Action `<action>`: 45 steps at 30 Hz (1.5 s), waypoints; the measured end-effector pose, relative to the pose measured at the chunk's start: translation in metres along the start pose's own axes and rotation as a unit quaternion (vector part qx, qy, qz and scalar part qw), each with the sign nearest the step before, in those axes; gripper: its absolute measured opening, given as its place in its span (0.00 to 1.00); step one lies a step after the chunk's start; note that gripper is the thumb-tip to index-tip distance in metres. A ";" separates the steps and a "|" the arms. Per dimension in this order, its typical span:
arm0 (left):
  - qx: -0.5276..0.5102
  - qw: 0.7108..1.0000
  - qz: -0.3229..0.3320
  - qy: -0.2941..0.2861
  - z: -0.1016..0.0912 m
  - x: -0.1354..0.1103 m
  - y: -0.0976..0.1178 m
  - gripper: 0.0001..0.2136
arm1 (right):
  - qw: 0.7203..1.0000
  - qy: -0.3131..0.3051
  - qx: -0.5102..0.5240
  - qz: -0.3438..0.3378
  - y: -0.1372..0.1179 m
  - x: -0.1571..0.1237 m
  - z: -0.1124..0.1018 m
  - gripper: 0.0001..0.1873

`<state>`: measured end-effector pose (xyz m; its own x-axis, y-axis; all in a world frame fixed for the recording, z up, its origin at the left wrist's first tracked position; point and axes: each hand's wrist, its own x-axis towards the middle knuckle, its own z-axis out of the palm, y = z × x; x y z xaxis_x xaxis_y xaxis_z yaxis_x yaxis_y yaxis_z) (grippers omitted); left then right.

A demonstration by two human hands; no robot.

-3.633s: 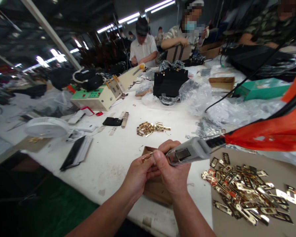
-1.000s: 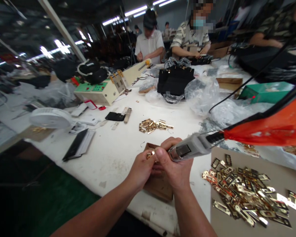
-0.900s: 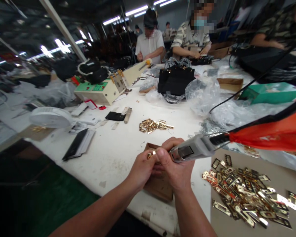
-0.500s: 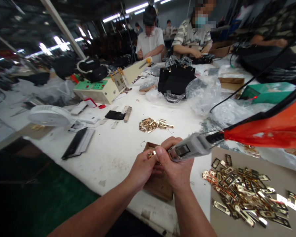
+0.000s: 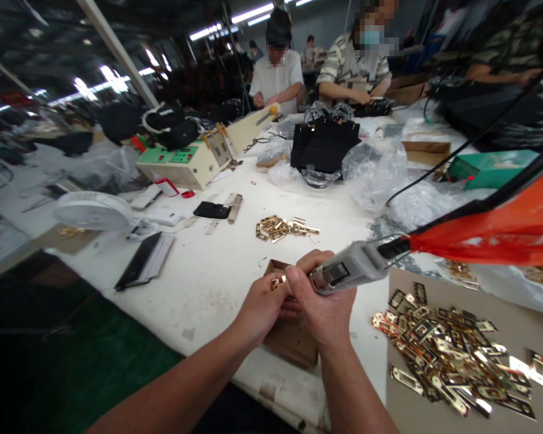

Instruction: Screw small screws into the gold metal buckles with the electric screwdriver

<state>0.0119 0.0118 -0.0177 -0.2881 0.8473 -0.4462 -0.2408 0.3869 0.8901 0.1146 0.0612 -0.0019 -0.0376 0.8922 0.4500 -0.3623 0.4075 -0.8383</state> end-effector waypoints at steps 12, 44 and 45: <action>0.003 1.000 0.005 -0.001 -0.001 0.002 -0.001 0.10 | 1.000 0.005 0.025 -0.001 0.003 0.000 0.000 0.12; -0.011 1.000 0.000 -0.007 0.000 0.000 -0.006 0.14 | 0.998 -0.046 0.000 0.048 0.004 -0.002 0.002 0.13; -0.010 1.000 0.000 -0.009 0.000 -0.001 -0.006 0.14 | 0.998 -0.047 0.004 0.049 0.004 -0.002 0.002 0.13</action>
<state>0.0135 0.0088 -0.0225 -0.2722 0.8537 -0.4441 -0.2598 0.3792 0.8881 0.1113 0.0610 -0.0055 -0.1594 0.9056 0.3929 -0.3605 0.3171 -0.8772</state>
